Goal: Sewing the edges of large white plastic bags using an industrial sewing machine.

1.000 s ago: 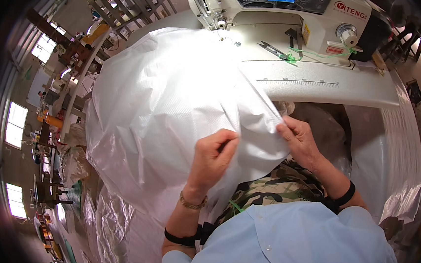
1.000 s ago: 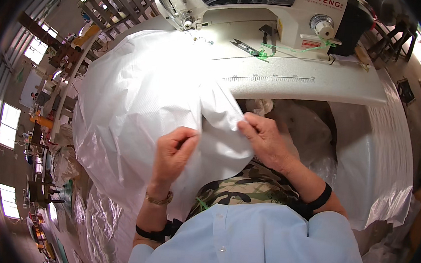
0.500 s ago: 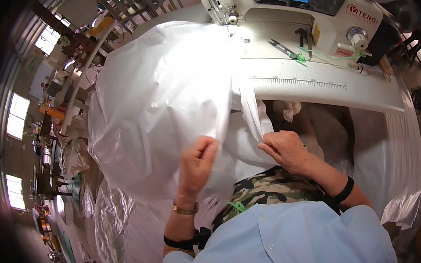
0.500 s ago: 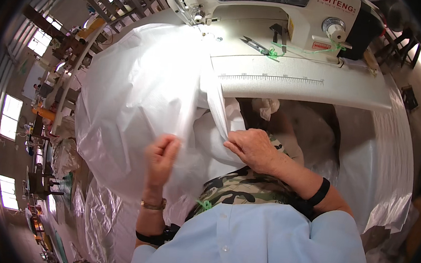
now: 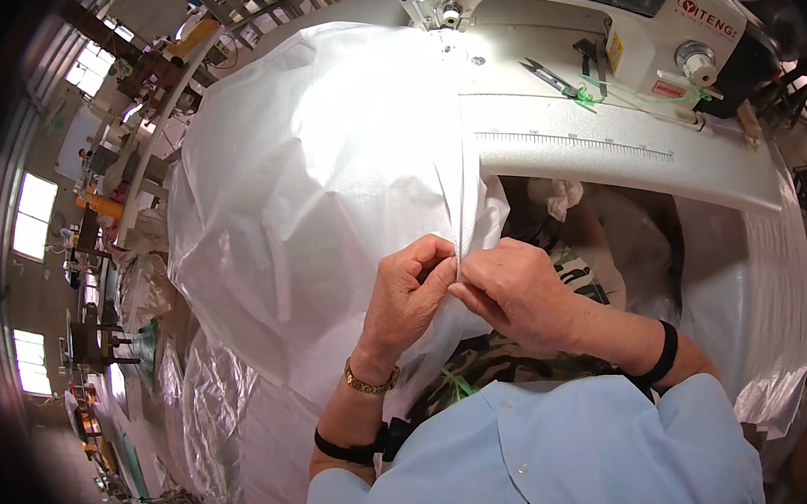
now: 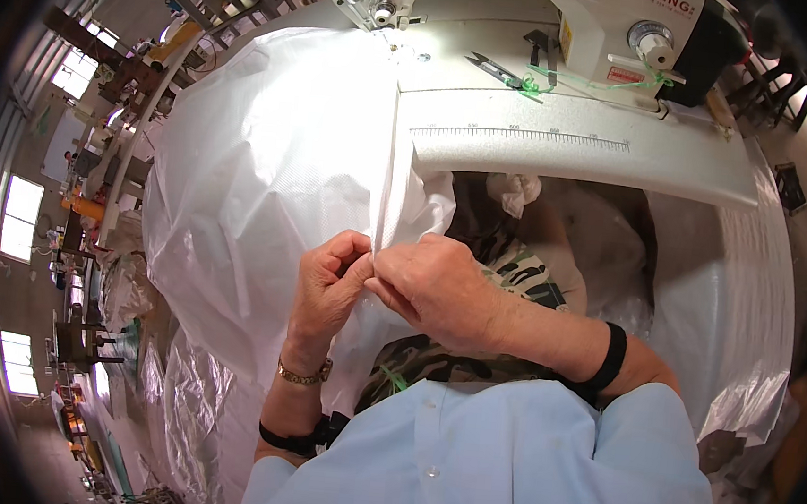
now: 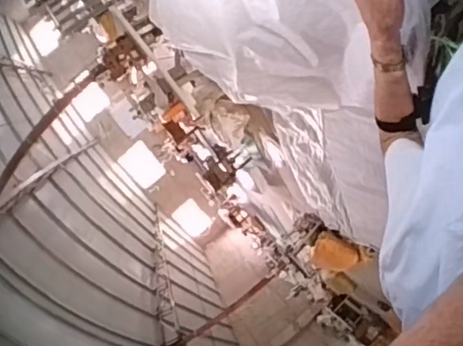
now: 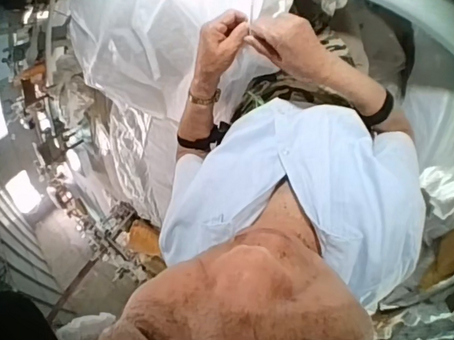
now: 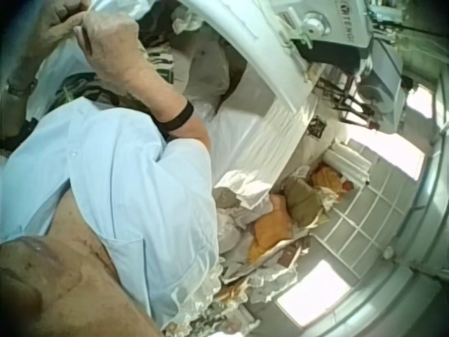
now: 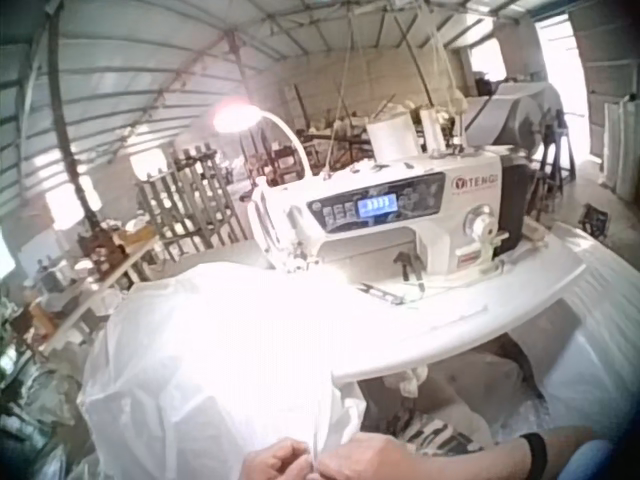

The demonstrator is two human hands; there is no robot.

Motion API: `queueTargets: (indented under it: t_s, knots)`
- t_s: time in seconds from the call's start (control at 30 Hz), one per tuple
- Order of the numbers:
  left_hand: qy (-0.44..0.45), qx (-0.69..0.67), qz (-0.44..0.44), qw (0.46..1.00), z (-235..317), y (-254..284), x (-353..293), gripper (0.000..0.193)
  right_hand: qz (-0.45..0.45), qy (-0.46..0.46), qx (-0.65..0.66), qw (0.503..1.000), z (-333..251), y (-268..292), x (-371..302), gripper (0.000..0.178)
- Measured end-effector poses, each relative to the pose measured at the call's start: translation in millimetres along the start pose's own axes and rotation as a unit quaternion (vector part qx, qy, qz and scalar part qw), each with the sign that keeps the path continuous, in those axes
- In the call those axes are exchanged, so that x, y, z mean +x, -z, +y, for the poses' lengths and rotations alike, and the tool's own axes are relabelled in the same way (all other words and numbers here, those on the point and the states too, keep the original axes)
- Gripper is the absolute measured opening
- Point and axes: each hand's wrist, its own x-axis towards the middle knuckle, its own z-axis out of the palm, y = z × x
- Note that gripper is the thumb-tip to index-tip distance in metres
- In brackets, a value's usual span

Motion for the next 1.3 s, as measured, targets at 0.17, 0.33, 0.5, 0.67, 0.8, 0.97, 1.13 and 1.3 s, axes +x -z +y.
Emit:
queueTargets:
  t_s: [0.17, 0.33, 0.5, 0.67, 0.8, 0.97, 1.13, 1.3]
  knots:
    - [0.025, -0.046, 0.027, 0.998, -1.3, 1.5, -5.8, 0.012, -0.035, 0.057, -0.035, 0.997, -2.5, -6.0, 0.0, 0.023]
    - [0.055, -0.066, 0.041, 0.995, 2.2, 4.8, -7.6, 0.012, -0.079, 0.115, -0.122, 0.983, -2.5, -12.3, 3.4, 0.019]
    - [0.076, -0.019, 0.065, 0.995, -3.8, 21.3, -13.7, 0.011, 0.037, 0.116, -0.072, 0.990, 25.0, -21.1, 2.7, 0.019]
    - [0.054, 0.051, 0.111, 0.991, 6.2, 33.5, -17.2, 0.008, 0.157, -0.155, -0.149, 0.964, 94.2, -60.1, -28.7, 0.058]
    - [-0.030, 0.180, 0.166, 0.969, 31.8, 42.7, -15.8, 0.007, -0.071, -0.269, 0.025, 0.960, 110.3, -124.3, -7.1, 0.074]
    - [-0.238, 0.501, 0.087, 0.828, 99.5, 41.5, 15.3, 0.008, -0.093, 0.072, 0.401, 0.908, 75.1, -191.3, 124.1, 0.028]
    - [-0.301, 0.663, -0.096, 0.679, 157.6, 56.2, 32.5, 0.004, -0.143, -0.007, 0.397, 0.906, 46.7, -200.4, 161.5, 0.027]
    - [-0.232, 0.676, -0.182, 0.676, 128.2, 68.4, 19.1, 0.008, -0.167, -0.017, 0.338, 0.926, 39.9, -242.1, 119.7, 0.027]
